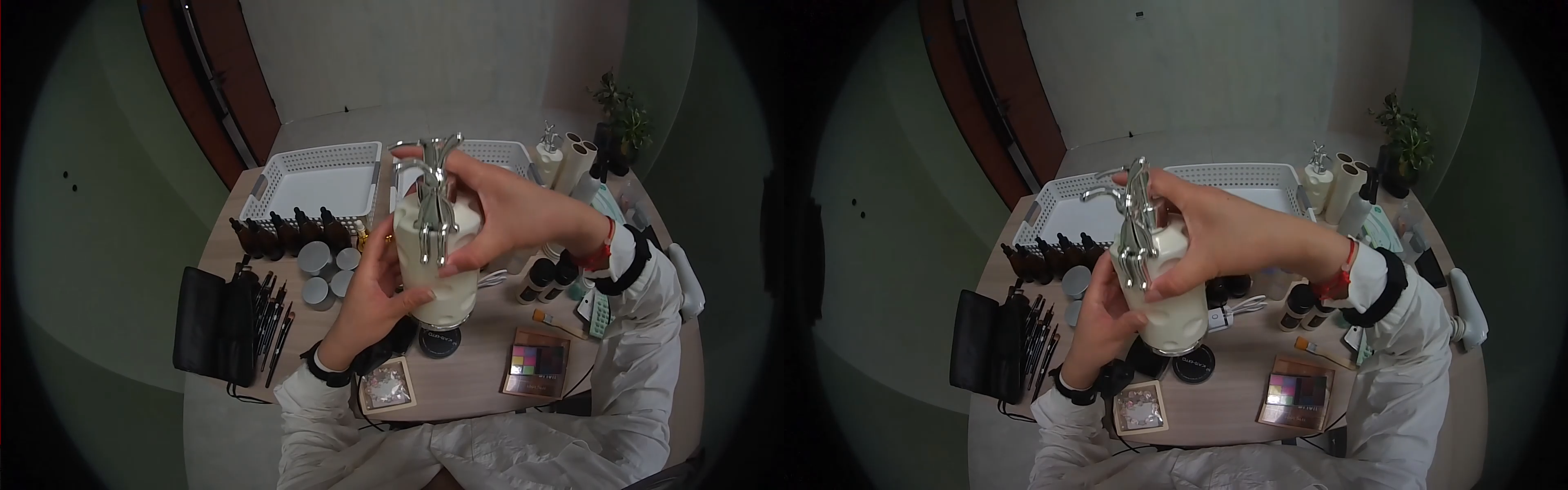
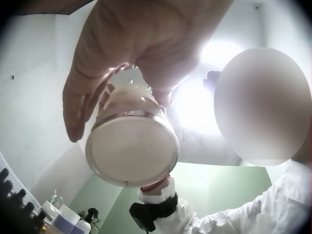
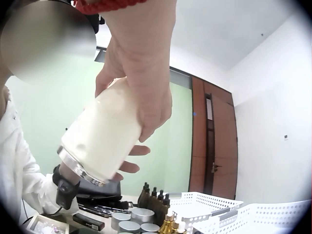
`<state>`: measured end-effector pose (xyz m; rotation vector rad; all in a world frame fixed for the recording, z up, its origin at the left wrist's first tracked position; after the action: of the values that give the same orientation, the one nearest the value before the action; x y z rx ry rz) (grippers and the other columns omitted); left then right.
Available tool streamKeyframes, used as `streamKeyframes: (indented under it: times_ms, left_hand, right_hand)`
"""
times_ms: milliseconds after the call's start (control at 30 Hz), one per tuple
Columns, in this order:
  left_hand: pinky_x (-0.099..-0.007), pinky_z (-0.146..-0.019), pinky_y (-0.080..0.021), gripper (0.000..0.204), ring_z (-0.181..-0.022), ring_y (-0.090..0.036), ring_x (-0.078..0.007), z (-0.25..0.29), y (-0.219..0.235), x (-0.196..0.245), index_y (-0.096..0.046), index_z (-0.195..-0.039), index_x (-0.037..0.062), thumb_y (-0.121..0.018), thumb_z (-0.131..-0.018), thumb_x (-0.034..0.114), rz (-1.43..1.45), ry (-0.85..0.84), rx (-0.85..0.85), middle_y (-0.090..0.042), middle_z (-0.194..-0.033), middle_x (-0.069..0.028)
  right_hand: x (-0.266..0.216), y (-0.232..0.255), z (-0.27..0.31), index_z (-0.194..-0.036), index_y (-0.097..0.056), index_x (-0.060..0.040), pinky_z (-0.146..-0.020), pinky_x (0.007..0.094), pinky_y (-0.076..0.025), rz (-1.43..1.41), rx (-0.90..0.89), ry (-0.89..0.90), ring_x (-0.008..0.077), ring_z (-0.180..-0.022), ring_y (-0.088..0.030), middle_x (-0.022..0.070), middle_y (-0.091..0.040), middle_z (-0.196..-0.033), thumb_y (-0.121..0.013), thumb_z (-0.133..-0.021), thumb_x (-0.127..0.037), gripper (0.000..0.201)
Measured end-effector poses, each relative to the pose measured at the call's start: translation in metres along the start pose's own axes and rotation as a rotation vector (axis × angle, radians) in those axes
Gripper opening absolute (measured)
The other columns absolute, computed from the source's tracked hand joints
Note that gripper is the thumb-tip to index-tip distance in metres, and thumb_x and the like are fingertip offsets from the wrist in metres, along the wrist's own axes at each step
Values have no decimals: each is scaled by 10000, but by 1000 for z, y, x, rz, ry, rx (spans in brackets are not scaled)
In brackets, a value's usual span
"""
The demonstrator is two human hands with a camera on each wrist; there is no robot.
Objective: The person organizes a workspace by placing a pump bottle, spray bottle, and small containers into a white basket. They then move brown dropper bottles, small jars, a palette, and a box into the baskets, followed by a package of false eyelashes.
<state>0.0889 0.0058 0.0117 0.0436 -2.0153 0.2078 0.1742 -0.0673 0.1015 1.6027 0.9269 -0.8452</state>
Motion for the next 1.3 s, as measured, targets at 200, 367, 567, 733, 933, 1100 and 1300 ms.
streamKeyframes:
  times_ms: [200,367,567,733,933,1100,1300]
  left_hand:
    - [-386,-976,-409,641,-1209,-488,-290,0,12,20,-129,-1453,20,-351,-991,405,-109,-98,45,-367,-1407,-237]
    - [-382,-995,-394,601,-1235,-472,-308,5,14,35,-150,-1448,18,-350,-1001,366,-155,-119,99,-385,-1398,-235]
    - [-371,-1031,-353,548,-1250,-462,-278,10,15,41,-228,-1432,15,-474,-959,140,-290,-97,146,-416,-1390,-202]
    - [-359,-1036,-347,562,-1254,-457,-246,11,13,44,-299,-1409,12,-538,-901,42,-372,-69,143,-438,-1376,-174]
    - [-361,-1024,-367,553,-1234,-477,-248,11,21,51,-355,-1377,-5,-580,-873,30,-430,-88,158,-473,-1337,-171]
    - [-362,-1017,-389,560,-1219,-490,-252,10,22,54,-379,-1352,-19,-606,-842,0,-483,-124,149,-490,-1307,-176]
    - [-354,-1010,-395,554,-1212,-495,-248,11,21,54,-387,-1342,-21,-610,-835,-5,-525,-130,129,-496,-1288,-175]
  right_hand:
    - [24,51,-5,-1412,-312,-41,-925,338,-475,-262,180,-162,212,-1084,-554,136,-506,-1226,-733,-734,-219,818]
    - [45,74,-10,-1399,-317,-23,-926,343,-482,-348,214,-248,210,-1078,-558,137,-495,-1222,-739,-749,-243,805]
    - [53,138,-38,-1245,-365,45,-879,357,-497,190,465,-146,270,-1037,-568,172,-508,-1097,-797,-674,-341,813]
    - [137,165,-73,-1236,-378,8,-983,386,-413,335,402,-91,272,-1111,-518,153,-530,-1135,-864,-580,-194,841]
    - [219,142,-70,-1169,-422,2,-949,349,-422,393,277,-293,251,-1074,-529,140,-550,-1103,-881,-547,-198,798]
    - [242,124,-70,-1155,-444,1,-959,341,-414,445,185,-350,248,-1073,-529,135,-556,-1121,-875,-561,-158,750]
    - [257,115,-67,-1180,-444,-13,-955,339,-415,386,163,-334,249,-1068,-532,120,-566,-1107,-881,-549,-85,772]
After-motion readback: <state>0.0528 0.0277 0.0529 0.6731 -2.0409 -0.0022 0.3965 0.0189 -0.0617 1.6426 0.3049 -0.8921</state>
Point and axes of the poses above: each hand's wrist, its own z-axis away from the middle knuckle, its own y-axis out of the back of the hand, x = y × z, the point moved 8 cm from there along -z, towards the middle knuckle
